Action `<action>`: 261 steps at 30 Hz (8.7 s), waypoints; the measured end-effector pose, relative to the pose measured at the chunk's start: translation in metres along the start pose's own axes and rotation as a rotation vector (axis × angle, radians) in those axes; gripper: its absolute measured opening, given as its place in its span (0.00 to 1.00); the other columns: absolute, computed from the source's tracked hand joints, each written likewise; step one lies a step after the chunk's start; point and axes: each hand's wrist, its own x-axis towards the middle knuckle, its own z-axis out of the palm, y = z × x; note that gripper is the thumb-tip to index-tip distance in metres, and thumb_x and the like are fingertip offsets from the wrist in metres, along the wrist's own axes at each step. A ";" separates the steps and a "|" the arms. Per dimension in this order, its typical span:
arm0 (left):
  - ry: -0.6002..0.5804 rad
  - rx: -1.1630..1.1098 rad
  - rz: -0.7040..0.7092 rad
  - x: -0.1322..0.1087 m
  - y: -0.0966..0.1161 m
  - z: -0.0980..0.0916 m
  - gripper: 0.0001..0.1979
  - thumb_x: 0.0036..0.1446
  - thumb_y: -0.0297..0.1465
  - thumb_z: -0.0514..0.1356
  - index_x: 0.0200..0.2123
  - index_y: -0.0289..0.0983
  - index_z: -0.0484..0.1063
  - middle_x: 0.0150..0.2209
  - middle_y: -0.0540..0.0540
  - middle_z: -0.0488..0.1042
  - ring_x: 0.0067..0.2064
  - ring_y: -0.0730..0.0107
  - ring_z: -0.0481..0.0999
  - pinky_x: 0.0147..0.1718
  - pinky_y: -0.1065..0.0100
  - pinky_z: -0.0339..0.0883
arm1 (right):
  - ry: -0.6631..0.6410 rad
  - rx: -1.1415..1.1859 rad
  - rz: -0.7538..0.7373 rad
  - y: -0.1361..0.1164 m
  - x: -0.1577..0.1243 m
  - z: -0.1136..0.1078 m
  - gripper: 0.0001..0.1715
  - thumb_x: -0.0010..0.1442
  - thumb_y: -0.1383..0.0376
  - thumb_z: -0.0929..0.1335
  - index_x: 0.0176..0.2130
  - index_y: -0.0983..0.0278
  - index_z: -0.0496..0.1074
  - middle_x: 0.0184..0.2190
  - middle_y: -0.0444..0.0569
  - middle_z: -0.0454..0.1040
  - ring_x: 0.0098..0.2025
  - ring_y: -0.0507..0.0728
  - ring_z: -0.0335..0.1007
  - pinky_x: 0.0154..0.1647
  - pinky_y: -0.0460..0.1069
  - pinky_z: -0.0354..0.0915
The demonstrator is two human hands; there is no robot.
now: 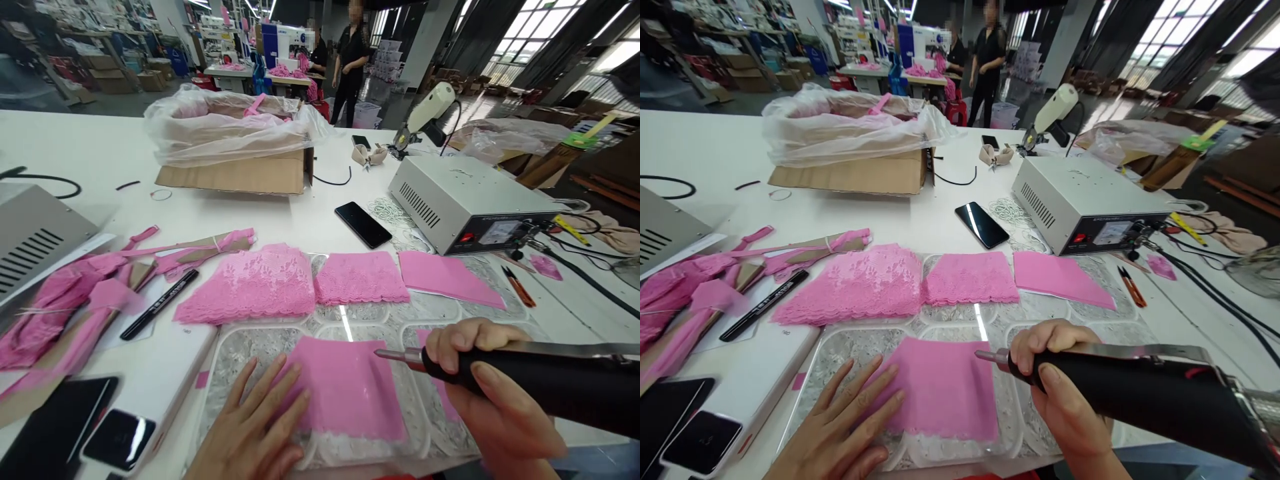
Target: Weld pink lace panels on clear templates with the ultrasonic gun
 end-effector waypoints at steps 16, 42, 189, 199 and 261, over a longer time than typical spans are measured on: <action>-0.053 0.034 0.017 -0.013 -0.001 -0.004 0.19 0.67 0.35 0.54 0.58 0.39 0.71 0.63 0.44 0.66 0.69 0.50 0.54 0.68 0.46 0.36 | -0.053 0.000 0.042 0.020 0.007 0.019 0.06 0.54 0.68 0.71 0.34 0.61 0.70 0.29 0.42 0.68 0.24 0.50 0.66 0.24 0.49 0.68; 0.001 0.033 -0.022 -0.030 0.004 -0.006 0.17 0.67 0.38 0.56 0.55 0.39 0.73 0.59 0.45 0.72 0.68 0.51 0.56 0.68 0.44 0.37 | -0.137 0.020 0.046 0.033 0.011 0.051 0.05 0.55 0.67 0.71 0.34 0.61 0.71 0.29 0.42 0.68 0.23 0.50 0.67 0.24 0.50 0.69; 0.016 -0.082 -0.015 0.156 0.118 0.088 0.16 0.63 0.27 0.55 0.53 0.33 0.72 0.55 0.39 0.75 0.60 0.49 0.70 0.54 0.49 0.69 | 0.049 0.236 0.078 0.004 0.052 -0.094 0.08 0.54 0.61 0.70 0.37 0.58 0.70 0.30 0.42 0.68 0.24 0.53 0.68 0.24 0.51 0.68; 0.019 -0.103 -0.021 0.156 0.117 0.087 0.16 0.64 0.29 0.56 0.53 0.33 0.73 0.56 0.40 0.74 0.62 0.51 0.68 0.56 0.51 0.67 | 0.063 0.222 0.073 0.003 0.055 -0.086 0.09 0.53 0.61 0.71 0.35 0.58 0.70 0.28 0.41 0.69 0.23 0.52 0.68 0.23 0.50 0.67; 0.128 -0.159 0.196 0.155 0.125 0.074 0.07 0.63 0.27 0.59 0.39 0.28 0.75 0.31 0.44 0.79 0.34 0.66 0.77 0.29 0.67 0.67 | -0.297 0.382 0.308 -0.017 0.036 -0.105 0.10 0.58 0.59 0.72 0.36 0.58 0.69 0.29 0.41 0.67 0.23 0.48 0.66 0.24 0.47 0.64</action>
